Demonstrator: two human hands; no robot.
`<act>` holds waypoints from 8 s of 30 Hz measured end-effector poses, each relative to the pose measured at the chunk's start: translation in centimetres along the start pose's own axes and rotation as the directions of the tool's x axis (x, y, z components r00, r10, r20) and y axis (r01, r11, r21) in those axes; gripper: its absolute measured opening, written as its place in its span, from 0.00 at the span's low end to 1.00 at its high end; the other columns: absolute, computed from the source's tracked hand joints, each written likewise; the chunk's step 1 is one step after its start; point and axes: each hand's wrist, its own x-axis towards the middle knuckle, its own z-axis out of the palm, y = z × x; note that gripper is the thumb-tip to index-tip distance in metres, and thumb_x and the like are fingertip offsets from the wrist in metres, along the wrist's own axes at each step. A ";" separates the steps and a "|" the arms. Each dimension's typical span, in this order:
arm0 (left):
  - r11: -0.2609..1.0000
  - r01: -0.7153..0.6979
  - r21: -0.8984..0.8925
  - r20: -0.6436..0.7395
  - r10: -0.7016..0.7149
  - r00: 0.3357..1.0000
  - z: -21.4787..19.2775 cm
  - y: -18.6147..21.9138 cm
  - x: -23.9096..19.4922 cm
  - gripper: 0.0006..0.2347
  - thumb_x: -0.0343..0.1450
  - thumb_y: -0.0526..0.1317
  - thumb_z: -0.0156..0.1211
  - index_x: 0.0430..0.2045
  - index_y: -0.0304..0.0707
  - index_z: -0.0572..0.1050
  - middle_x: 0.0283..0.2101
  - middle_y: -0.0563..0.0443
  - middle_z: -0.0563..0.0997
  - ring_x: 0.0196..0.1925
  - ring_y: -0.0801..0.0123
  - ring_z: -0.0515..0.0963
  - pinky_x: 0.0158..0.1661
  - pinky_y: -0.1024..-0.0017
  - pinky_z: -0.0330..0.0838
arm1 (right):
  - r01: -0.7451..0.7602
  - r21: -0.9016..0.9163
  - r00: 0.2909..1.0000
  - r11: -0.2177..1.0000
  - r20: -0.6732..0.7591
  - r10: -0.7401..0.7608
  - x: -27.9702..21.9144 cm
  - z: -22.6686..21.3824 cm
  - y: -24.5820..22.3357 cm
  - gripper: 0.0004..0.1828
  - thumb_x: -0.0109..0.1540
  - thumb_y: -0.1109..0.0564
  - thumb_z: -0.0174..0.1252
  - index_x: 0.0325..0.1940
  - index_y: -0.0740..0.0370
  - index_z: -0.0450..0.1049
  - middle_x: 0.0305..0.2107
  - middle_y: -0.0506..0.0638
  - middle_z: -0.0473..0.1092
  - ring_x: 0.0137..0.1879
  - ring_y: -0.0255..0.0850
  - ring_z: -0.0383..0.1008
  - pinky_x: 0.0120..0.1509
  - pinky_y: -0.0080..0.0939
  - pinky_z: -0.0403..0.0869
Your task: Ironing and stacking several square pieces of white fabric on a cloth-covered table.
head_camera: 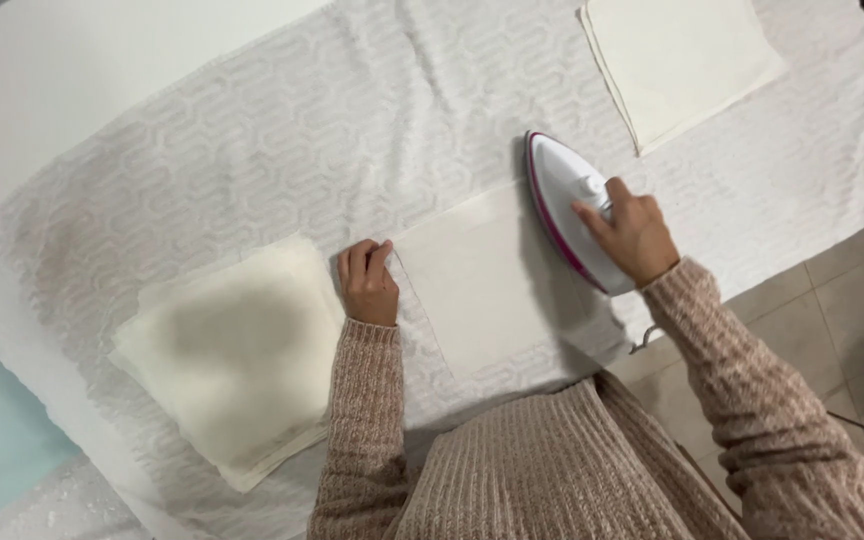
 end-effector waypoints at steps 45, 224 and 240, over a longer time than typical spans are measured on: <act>0.984 -0.110 0.142 0.463 0.032 0.886 -0.8 2.2 1.2 0.27 0.80 0.56 0.39 0.69 0.37 0.62 0.74 0.44 0.62 0.76 0.52 0.58 0.71 0.40 0.40 | -0.070 -0.016 0.997 0.997 -0.028 0.070 0.7 2.4 -0.7 0.33 0.68 0.29 0.53 0.46 0.65 0.68 0.28 0.75 0.72 0.42 0.75 0.77 0.47 0.68 0.76; 0.966 0.232 -0.112 0.363 -0.177 0.915 -7.3 10.9 -10.7 0.04 0.69 0.39 0.73 0.28 0.43 0.82 0.32 0.56 0.76 0.40 0.65 0.77 0.45 0.68 0.70 | 0.623 -0.230 0.761 0.747 0.397 -0.513 -9.7 -3.3 5.7 0.26 0.64 0.24 0.46 0.38 0.46 0.68 0.20 0.44 0.76 0.27 0.46 0.80 0.39 0.46 0.78; 0.957 0.289 -0.035 0.657 -0.196 0.728 -6.5 8.3 -10.1 0.08 0.64 0.39 0.74 0.23 0.39 0.78 0.29 0.52 0.74 0.37 0.59 0.79 0.42 0.63 0.73 | 0.671 -0.199 0.722 0.714 0.396 -0.567 -10.0 0.9 3.3 0.26 0.64 0.24 0.44 0.39 0.45 0.67 0.23 0.45 0.78 0.29 0.47 0.81 0.38 0.48 0.78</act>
